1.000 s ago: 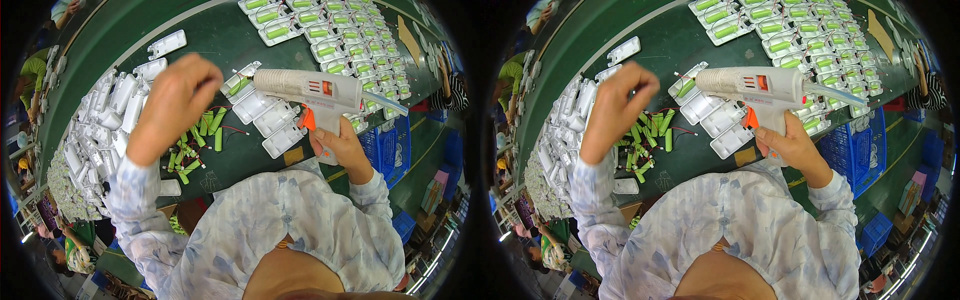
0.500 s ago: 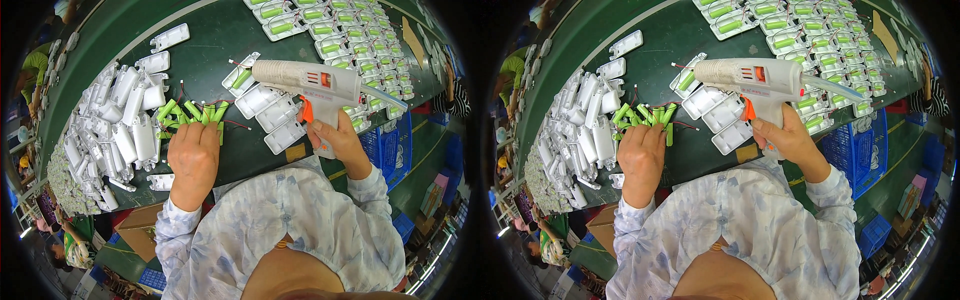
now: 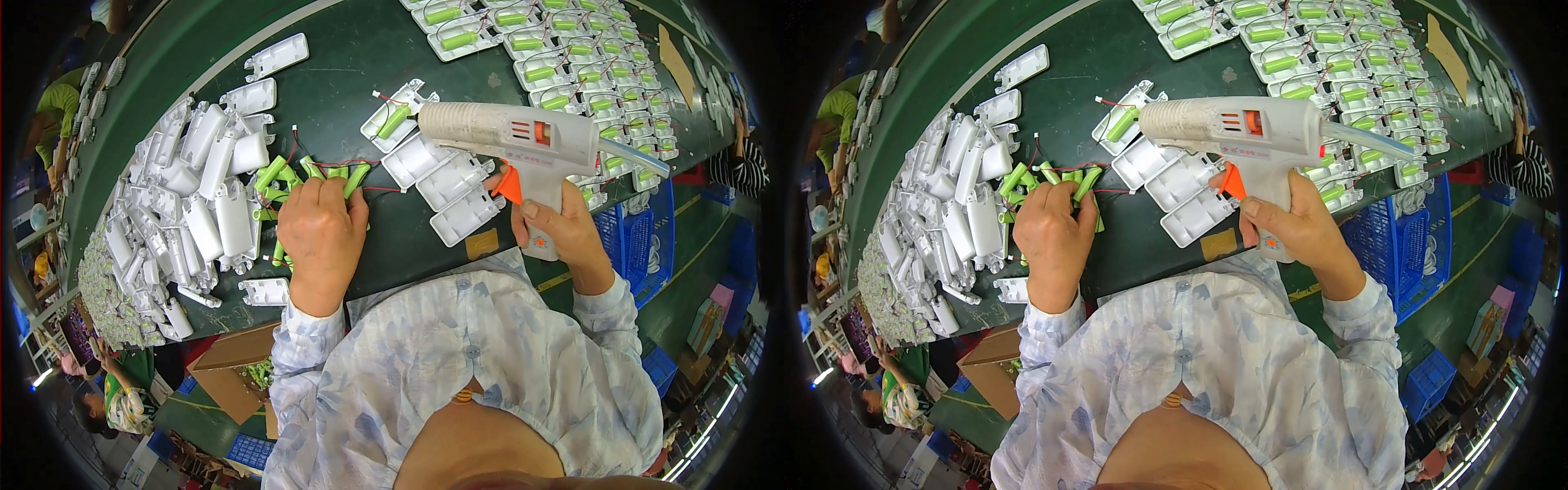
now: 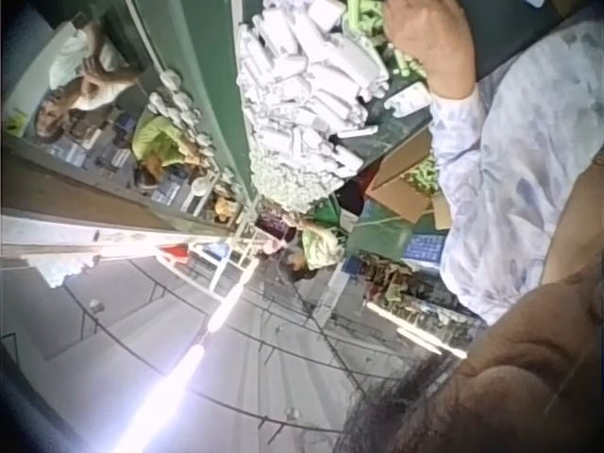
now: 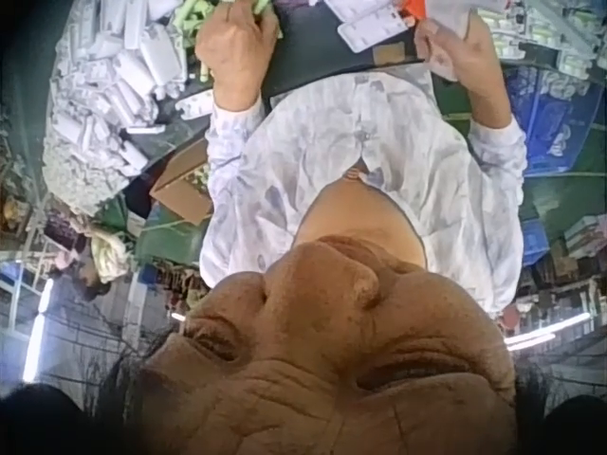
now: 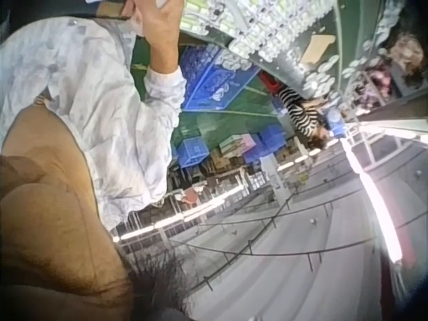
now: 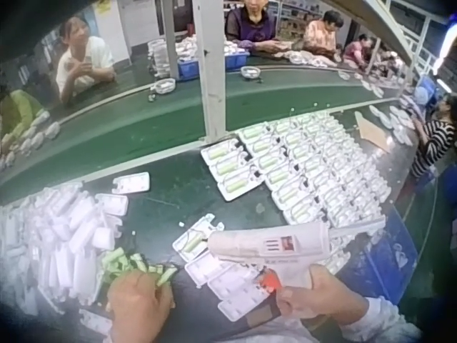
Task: The person assembles battery packs by picking up batteries from a box, placing them into white plastic housings, and applying glue with a glue gun.
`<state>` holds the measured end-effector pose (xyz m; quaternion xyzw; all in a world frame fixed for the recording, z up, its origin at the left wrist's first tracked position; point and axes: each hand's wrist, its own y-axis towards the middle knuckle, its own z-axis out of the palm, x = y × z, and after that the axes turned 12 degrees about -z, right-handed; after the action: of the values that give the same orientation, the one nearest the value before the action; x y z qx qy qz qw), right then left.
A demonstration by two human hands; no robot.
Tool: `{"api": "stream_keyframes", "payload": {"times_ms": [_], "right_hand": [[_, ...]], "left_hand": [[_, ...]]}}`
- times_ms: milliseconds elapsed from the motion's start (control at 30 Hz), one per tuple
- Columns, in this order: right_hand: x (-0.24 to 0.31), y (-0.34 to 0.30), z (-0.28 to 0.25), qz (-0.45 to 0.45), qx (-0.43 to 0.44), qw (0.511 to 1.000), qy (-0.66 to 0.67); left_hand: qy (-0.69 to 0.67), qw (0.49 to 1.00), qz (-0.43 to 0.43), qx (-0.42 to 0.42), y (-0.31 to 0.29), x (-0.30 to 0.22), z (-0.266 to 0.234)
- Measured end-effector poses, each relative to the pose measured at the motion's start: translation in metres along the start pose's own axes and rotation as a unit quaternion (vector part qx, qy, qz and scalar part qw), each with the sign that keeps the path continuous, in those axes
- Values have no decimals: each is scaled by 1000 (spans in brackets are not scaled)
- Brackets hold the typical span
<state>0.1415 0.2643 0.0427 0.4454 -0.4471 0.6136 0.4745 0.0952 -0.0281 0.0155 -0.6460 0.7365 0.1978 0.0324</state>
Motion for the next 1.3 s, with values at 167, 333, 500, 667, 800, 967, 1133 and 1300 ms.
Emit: {"api": "stream_keyframes", "payload": {"times_ms": [167, 333, 500, 667, 800, 967, 1133, 1300], "right_hand": [[-5, -9, -12, 0, 7, 1000, 25], [-2, -17, -14, 7, 21, 1000, 19], [8, -21, -12, 21, 38, 999, 1], [8, -25, -11, 25, 41, 999, -3], [7, -26, -9, 19, 30, 999, 1], [3, -30, -12, 20, 31, 999, 4], [8, -31, -11, 23, 37, 999, 0], [7, -33, -13, 47, 32, 998, -29]], "left_hand": [[-32, 999, -23, -1, -6, 9, -11], [-91, 996, -10, 16, -4, -3, -13], [-62, 998, 27, 8, 0, 3, 1], [-92, 996, -14, 2, 0, 6, -4], [-185, 983, 1, -2, -1, 11, -3], [-460, 867, -192, 13, -7, 26, -29], [-518, 827, -217, 17, -17, 20, -30], [-419, 874, -245, 23, -13, 35, -26]]}}
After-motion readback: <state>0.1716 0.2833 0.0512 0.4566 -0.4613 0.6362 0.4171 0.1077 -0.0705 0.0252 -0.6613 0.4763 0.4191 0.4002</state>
